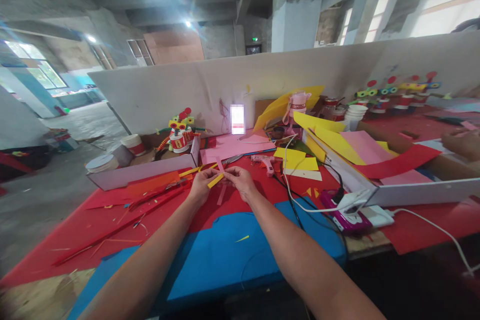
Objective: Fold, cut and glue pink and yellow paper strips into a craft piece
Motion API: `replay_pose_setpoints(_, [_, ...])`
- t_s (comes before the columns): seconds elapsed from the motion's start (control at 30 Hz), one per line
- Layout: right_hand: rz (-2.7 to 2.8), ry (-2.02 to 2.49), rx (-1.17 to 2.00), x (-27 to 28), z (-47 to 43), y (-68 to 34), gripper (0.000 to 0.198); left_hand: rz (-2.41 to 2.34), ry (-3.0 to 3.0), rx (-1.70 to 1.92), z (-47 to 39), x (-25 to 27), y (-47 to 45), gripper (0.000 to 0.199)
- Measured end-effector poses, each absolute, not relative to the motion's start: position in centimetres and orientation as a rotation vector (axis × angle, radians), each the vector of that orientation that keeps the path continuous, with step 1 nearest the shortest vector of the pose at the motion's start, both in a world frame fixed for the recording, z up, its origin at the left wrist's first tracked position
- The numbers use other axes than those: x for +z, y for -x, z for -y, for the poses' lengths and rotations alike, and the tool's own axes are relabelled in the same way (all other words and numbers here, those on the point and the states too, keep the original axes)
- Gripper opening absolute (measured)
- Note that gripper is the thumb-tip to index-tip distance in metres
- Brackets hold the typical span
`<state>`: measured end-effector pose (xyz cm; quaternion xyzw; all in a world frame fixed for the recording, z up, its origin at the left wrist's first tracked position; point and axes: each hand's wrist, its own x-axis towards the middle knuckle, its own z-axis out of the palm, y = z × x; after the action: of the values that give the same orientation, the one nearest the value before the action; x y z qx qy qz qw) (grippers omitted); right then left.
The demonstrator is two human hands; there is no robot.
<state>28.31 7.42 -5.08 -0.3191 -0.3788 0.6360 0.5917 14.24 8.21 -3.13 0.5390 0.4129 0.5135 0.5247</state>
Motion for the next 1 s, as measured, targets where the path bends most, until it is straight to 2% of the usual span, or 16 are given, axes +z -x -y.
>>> replay_pose_setpoints(0.53, [0.968,0.802,1.359,-5.04,-7.63,-28.01,0.032,-0.92,-1.242,1.193,-8.11,-3.18,-14.21,0.033])
replay_pose_setpoints(0.73, [0.785,0.824,1.301,-5.0,-8.07,-28.22,0.037,-0.799,-1.265,1.097,-7.92,-3.2,-14.71,0.032])
replay_pose_setpoints(1.0, [0.873,0.758,1.442,-4.81,-7.48,-28.12,0.038,-0.937,-1.239,1.235,-8.37,-3.78,-14.42,0.034])
